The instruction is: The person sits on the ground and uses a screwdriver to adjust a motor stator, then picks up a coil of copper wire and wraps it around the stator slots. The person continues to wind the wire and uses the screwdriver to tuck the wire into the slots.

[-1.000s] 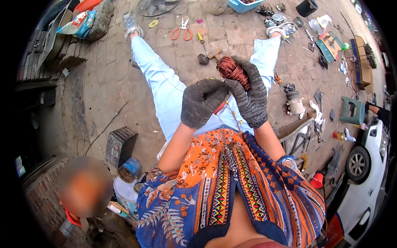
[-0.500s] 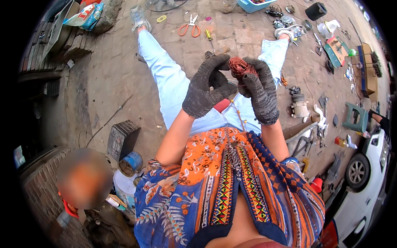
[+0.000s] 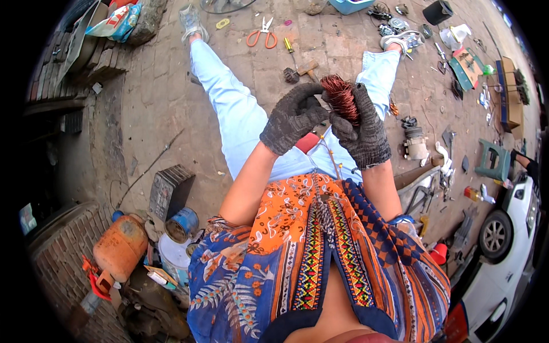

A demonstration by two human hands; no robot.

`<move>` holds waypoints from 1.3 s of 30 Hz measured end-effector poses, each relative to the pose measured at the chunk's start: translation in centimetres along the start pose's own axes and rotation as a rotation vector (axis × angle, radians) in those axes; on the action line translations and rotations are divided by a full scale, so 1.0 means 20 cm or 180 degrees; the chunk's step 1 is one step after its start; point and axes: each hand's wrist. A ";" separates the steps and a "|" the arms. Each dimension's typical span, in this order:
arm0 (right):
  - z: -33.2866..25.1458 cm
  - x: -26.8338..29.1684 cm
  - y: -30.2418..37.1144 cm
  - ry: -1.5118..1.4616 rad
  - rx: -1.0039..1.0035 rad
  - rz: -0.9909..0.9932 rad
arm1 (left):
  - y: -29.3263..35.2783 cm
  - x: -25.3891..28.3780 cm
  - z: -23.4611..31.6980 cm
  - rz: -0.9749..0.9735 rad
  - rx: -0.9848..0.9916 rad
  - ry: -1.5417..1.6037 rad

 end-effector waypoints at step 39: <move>-0.09 -0.18 0.05 0.2333 0.0664 0.0790 | -0.14 -0.02 0.44 -0.1552 -0.0456 -0.2218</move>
Point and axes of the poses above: each hand's wrist, its own y-axis away from the middle knuckle, its own x-axis out of the back of the hand, z = x × y, and after that the axes turned 13 degrees about -z, right-handed
